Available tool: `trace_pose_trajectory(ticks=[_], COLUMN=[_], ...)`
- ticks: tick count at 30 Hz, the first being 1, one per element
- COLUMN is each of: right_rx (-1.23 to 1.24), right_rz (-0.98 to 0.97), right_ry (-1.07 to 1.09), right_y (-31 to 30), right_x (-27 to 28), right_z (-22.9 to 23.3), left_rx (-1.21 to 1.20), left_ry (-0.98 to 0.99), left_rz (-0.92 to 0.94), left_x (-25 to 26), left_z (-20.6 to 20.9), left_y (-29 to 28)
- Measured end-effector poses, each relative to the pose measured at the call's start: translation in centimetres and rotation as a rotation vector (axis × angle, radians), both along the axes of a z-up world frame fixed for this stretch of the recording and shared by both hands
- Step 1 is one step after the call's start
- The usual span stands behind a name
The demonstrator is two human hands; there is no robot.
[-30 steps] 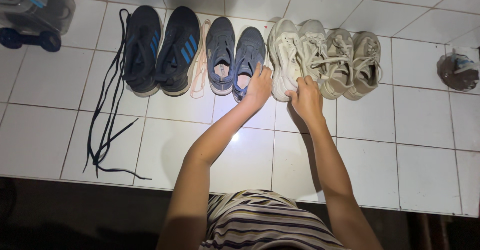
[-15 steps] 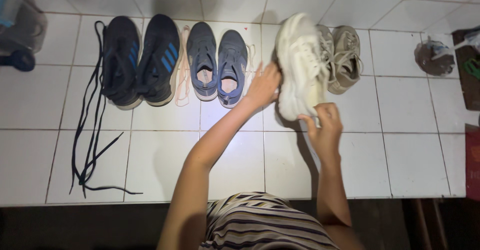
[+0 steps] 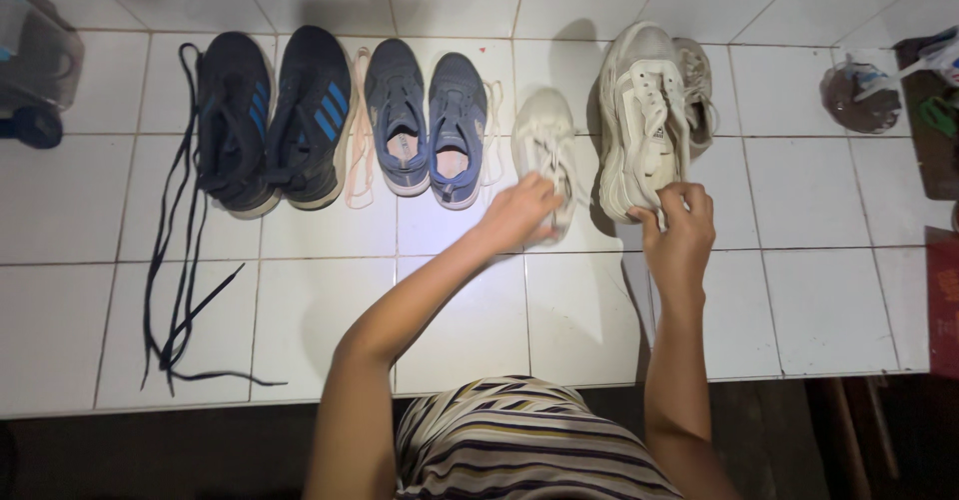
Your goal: The person removes pink laces from a blue sneaker, then removes white laces from a white sneaker. They place the removed laces on the tiled floor and continue handling the shoes.
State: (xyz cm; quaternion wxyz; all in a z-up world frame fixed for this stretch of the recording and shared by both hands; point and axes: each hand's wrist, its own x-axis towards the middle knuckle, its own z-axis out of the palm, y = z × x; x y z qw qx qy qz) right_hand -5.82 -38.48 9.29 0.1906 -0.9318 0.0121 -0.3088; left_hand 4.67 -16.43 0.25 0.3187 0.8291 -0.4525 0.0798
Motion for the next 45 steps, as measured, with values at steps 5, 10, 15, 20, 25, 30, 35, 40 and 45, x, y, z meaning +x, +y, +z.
trace_pose_trajectory(ticks=[5,10,15,20,25,30,35,40,45], right_rx=[-0.014,-0.040,-0.045,-0.063,-0.064,-0.041,0.485,0.531,0.564], right_rz=[0.085,0.136,0.157,0.096,0.106,0.150,0.375,0.375,0.332], right_ry=[0.003,0.067,0.143,0.185,0.101,-0.028,0.438,0.386,0.342], right_y=[0.9,1.9,2.1,2.1,3.5,3.7,4.7,6.5,6.9], right_x=[2.8,6.4,9.6,10.9,10.2,5.7,1.4,-0.4,-1.3], right_z=[-1.7,-4.3,-6.5,-7.2,-6.2,-5.2,-5.0,-5.0,-4.7], left_rx=[0.011,0.003,-0.001,-0.038,-0.064,-0.112,-0.380,-0.303,-0.305], left_ry=[0.043,0.089,0.057,0.118,0.128,0.193,0.482,0.399,0.323], left_rz=[-0.080,-0.152,-0.119,-0.126,-0.124,-0.125,0.097,0.225,0.261], left_x=[-6.6,-10.6,-11.8,-12.1,-11.2,-10.5,-8.8,-7.6,-6.9], left_z=[2.4,4.7,5.1,4.2,3.4,3.2,3.8,4.1,2.8], left_y=[4.2,6.7,7.3,6.8,5.9,6.0,6.4,5.4,3.7])
